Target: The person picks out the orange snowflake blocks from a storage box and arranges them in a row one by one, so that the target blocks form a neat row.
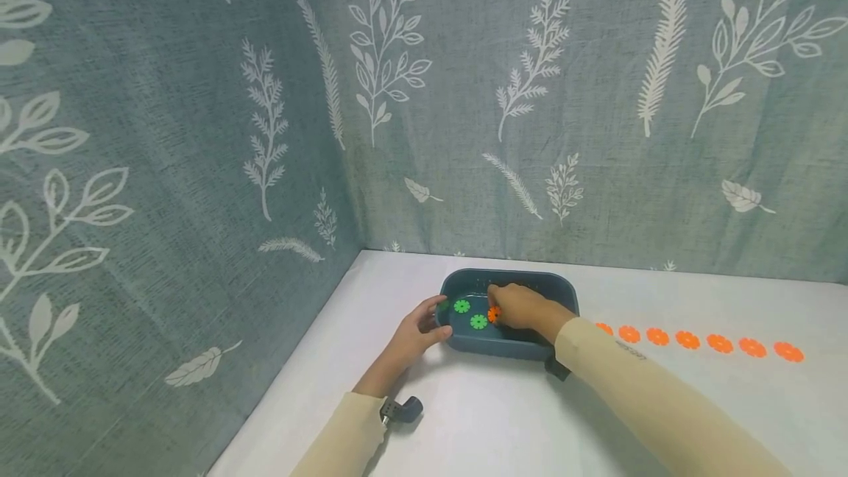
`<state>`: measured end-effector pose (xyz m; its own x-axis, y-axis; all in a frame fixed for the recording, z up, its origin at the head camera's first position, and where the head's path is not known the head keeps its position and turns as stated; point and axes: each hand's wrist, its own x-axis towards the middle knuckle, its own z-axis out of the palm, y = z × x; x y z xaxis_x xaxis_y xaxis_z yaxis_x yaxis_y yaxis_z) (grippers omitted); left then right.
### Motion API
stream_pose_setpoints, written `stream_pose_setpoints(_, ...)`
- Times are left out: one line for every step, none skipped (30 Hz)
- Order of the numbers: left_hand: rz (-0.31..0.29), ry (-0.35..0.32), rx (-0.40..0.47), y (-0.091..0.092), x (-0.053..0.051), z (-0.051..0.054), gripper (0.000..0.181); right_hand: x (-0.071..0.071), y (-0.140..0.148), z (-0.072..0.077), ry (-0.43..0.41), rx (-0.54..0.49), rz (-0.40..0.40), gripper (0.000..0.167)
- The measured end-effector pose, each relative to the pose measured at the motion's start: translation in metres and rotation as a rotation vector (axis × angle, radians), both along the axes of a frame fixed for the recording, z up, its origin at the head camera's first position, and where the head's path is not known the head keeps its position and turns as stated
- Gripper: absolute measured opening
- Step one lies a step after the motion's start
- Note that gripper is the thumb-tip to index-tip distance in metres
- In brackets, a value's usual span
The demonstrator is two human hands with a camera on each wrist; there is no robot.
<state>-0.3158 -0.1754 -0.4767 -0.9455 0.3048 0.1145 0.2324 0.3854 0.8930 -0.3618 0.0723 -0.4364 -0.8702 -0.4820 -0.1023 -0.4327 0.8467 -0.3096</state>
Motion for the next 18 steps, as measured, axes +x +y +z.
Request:
stream_pose_setpoints(0.002,-0.001,0.001,0.0,-0.001,-0.001,0.067,0.0,0.001,0.0,-0.004,-0.002,0.008,0.024)
stream_pose_setpoints(0.002,-0.001,0.001,0.001,-0.001,-0.002,0.067,0.001,0.002,0.0,-0.002,-0.008,0.019,0.024)
stream_pose_setpoints(0.0,0.0,0.002,0.001,-0.001,-0.003,0.067,0.0,0.004,-0.001,-0.001,-0.016,0.027,0.024)
stream_pose_setpoints(-0.008,0.0,0.002,0.001,0.002,0.002,0.069,0.0,0.006,-0.002,-0.005,-0.031,0.037,0.024)
stream_pose_setpoints(-0.013,-0.001,0.004,0.002,0.004,0.005,0.071,0.0,0.008,-0.002,-0.008,-0.046,0.045,0.025)
stream_pose_setpoints(-0.017,-0.003,0.007,0.002,0.006,0.007,0.071,-0.001,0.01,-0.003,-0.014,-0.063,0.052,0.026)
stream_pose_setpoints(-0.018,-0.003,0.007,0.002,0.005,0.005,0.071,-0.002,0.013,-0.002,-0.02,-0.083,0.061,0.028)
stream_pose_setpoints(-0.018,0.0,0.008,0.001,0.003,0.003,0.07,-0.003,0.015,-0.001,-0.027,-0.1,0.067,0.03)
stream_pose_setpoints(-0.016,0.004,0.006,0.0,0.001,-0.001,0.068,-0.003,0.017,0.001,-0.038,-0.115,0.068,0.031)
stream_pose_setpoints(-0.013,0.011,0.003,0.0,-0.002,-0.005,0.067,-0.003,0.02,0.004,-0.044,-0.13,0.077,0.033)
stream_pose_setpoints(-0.006,0.012,-0.002,-0.001,-0.005,-0.008,0.066,-0.004,0.022,0.006,-0.05,-0.14,0.082,0.034)
stream_pose_setpoints(-0.001,0.013,-0.003,-0.002,-0.007,-0.012,0.064,-0.004,0.024,0.01,-0.053,-0.149,0.089,0.035)
stream_pose_setpoints(0.004,0.016,-0.004,-0.002,-0.009,-0.014,0.063,-0.004,0.026,0.014,-0.053,-0.157,0.094,0.035)
stream_pose_setpoints(0.008,0.021,-0.006,-0.003,-0.01,-0.016,0.063,-0.004,0.028,0.018,-0.055,-0.16,0.096,0.036)
stream_pose_setpoints(0.01,0.024,-0.005,-0.003,-0.011,-0.018,0.062,-0.003,0.03,0.022,-0.058,-0.164,0.094,0.035)
stream_pose_setpoints(0.01,0.026,-0.002,-0.003,-0.011,-0.018,0.062,-0.002,0.033,0.025,-0.06,-0.171,0.097,0.034)
stream_pose_setpoints(0.008,0.025,0.005,-0.003,-0.012,-0.019,0.061,-0.002,0.036,0.029,-0.067,-0.181,0.097,0.034)
stream_pose_setpoints(0.004,0.024,0.01,-0.003,-0.012,-0.019,0.061,-0.001,0.04,0.032,-0.071,-0.19,0.101,0.033)
